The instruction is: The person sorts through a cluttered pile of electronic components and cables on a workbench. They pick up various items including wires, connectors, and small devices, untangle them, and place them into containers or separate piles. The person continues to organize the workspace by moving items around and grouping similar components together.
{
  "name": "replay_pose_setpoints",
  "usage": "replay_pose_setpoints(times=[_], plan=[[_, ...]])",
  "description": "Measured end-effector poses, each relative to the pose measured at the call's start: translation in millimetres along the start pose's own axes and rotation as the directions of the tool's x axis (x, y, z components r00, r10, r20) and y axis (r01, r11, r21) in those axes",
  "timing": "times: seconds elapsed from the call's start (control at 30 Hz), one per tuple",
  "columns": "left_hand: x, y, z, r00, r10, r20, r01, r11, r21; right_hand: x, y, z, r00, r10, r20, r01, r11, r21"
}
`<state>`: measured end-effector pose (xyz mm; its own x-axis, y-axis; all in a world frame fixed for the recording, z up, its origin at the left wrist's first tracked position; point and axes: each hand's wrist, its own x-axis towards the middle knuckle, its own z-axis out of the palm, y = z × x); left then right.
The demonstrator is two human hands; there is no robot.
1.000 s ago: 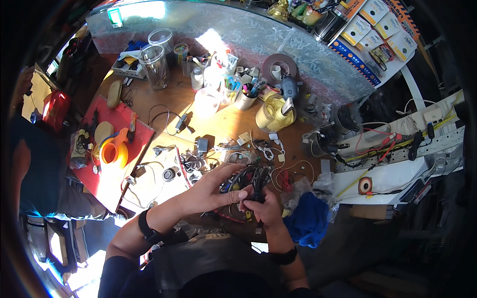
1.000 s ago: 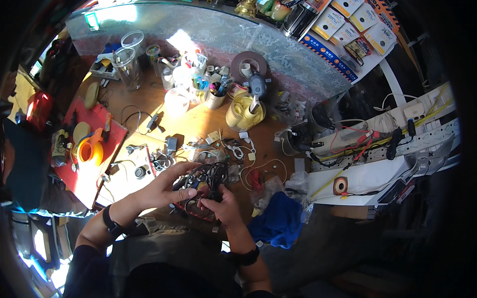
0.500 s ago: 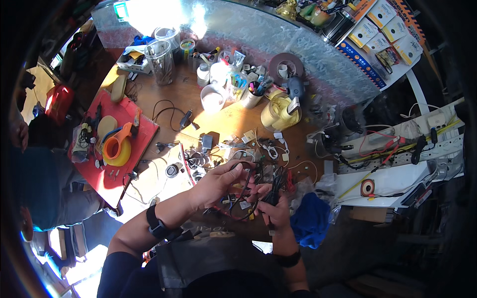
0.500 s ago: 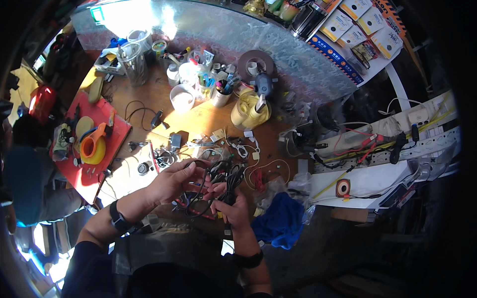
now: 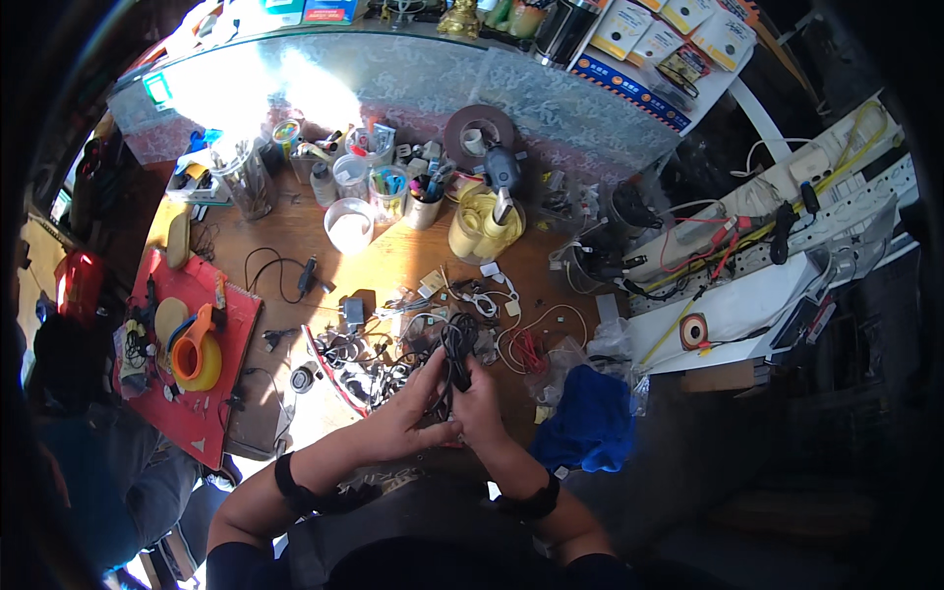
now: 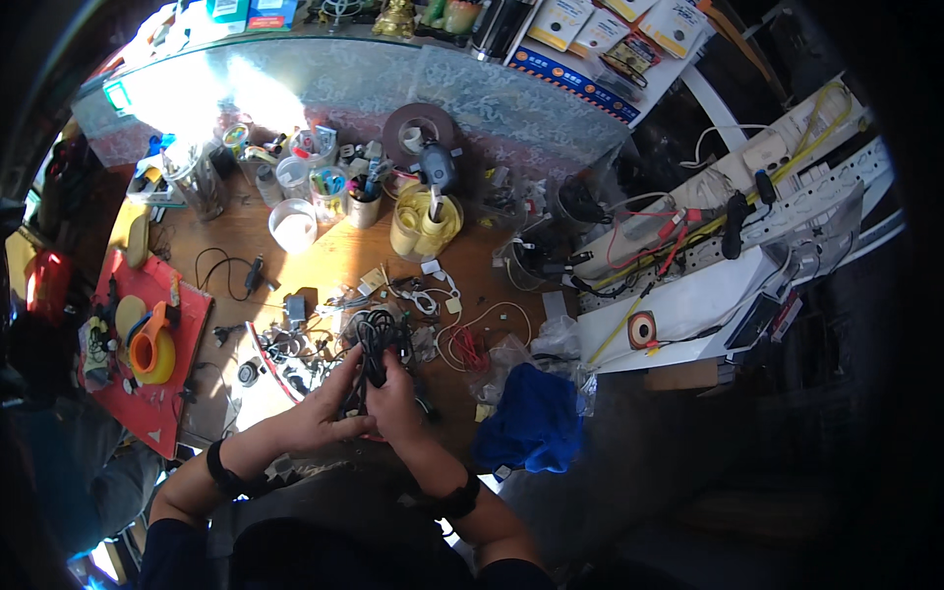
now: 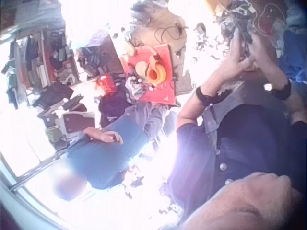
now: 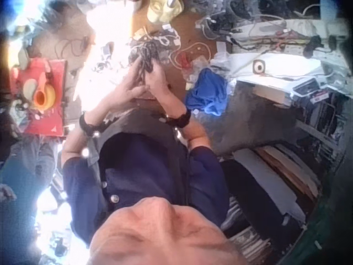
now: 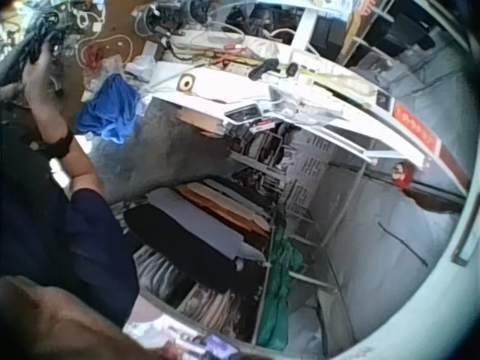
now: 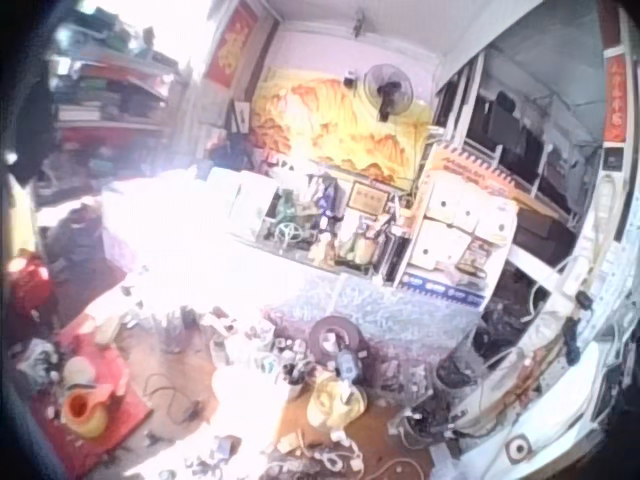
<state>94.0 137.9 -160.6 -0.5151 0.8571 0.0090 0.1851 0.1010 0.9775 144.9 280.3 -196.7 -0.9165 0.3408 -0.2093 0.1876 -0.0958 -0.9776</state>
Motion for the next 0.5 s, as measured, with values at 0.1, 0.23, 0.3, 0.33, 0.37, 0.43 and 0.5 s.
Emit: replay_pose_setpoints(times=[0.1, 0.23, 0.3, 0.33, 0.37, 0.43, 0.5], plan=[[1.0, -1.8, -3.1, 0.998, -0.058, 0.036, 0.064, 0.980, -0.186, -0.6, -2.2, -6.0, 0.991, -0.041, 0.126, 0.025, 0.993, 0.119], [2.5, -3.3, -7.4, 0.937, -0.324, -0.128, 0.217, 0.832, -0.511, 0.2, -11.0, -20.5, 0.978, -0.014, 0.208, 0.010, 1.000, 0.023], [9.3, -5.2, -5.6, 0.943, -0.258, -0.211, 0.127, 0.863, -0.488, -0.4, -9.9, -16.8, 0.966, -0.094, 0.241, 0.087, 0.995, 0.038], [14.5, -5.6, 2.4, 0.933, -0.270, -0.237, 0.105, 0.835, -0.539, -3.2, -7.9, -12.7, 0.956, -0.093, 0.279, 0.079, 0.995, 0.062], [19.1, -5.8, 9.3, 0.914, -0.296, -0.278, 0.082, 0.805, -0.588, -5.2, -5.7, -9.1, 0.946, -0.070, 0.315, 0.050, 0.996, 0.071], [26.1, -5.9, 15.7, 0.916, -0.347, -0.200, 0.145, 0.752, -0.643, -10.3, -2.6, -4.7, 0.927, -0.261, 0.268, 0.260, 0.965, 0.039], [36.0, -3.1, 23.1, 0.871, -0.469, -0.150, 0.209, 0.628, -0.750, -11.9, -3.4, -8.7, 0.938, -0.221, 0.268, 0.171, 0.965, 0.197]])
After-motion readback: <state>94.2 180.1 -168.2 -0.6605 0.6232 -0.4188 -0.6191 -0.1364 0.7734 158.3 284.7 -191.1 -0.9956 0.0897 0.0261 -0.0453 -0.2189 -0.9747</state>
